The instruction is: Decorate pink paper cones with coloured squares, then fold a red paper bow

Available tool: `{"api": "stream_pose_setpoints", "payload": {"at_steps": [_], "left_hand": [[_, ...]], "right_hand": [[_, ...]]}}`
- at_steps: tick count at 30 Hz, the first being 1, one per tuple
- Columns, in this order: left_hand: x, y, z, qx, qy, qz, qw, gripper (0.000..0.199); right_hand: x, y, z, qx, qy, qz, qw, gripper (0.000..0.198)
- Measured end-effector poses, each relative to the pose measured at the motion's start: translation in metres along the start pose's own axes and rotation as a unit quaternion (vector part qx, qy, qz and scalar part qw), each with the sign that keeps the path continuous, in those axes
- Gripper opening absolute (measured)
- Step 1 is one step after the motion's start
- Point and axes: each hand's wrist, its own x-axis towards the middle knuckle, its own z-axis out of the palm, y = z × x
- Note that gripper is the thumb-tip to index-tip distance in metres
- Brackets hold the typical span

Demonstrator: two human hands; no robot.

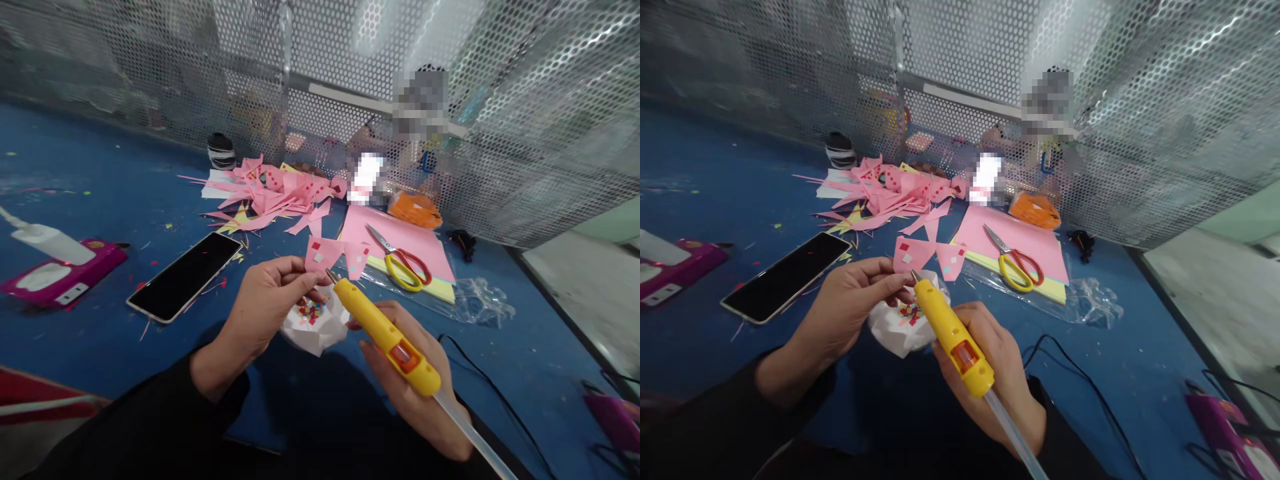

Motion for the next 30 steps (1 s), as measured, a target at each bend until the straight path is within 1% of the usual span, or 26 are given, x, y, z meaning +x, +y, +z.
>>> {"api": "stream_pose_setpoints", "payload": {"at_steps": [8, 16, 23, 30], "left_hand": [[-0.0019, -0.0013, 0.0015, -0.003, -0.006, -0.001, 1.000, 0.011], [-0.0027, -0.0020, 0.0005, -0.001, -0.010, 0.000, 1.000, 0.010], [-0.0025, -0.0026, 0.0006, -0.012, -0.014, -0.010, 1.000, 0.015], [-0.0035, -0.0011, 0.0010, -0.013, -0.018, -0.011, 1.000, 0.013]], "right_hand": [[-0.0018, 0.0043, 0.0048, -0.023, 0.008, -0.026, 0.999, 0.004], [-0.0057, 0.0068, 0.0043, -0.060, -0.015, -0.011, 0.998, 0.005], [-0.0067, 0.0072, 0.0056, -0.075, -0.010, -0.016, 0.997, 0.008], [-0.0075, 0.0086, 0.0064, -0.085, -0.006, -0.014, 0.996, 0.010]]}}
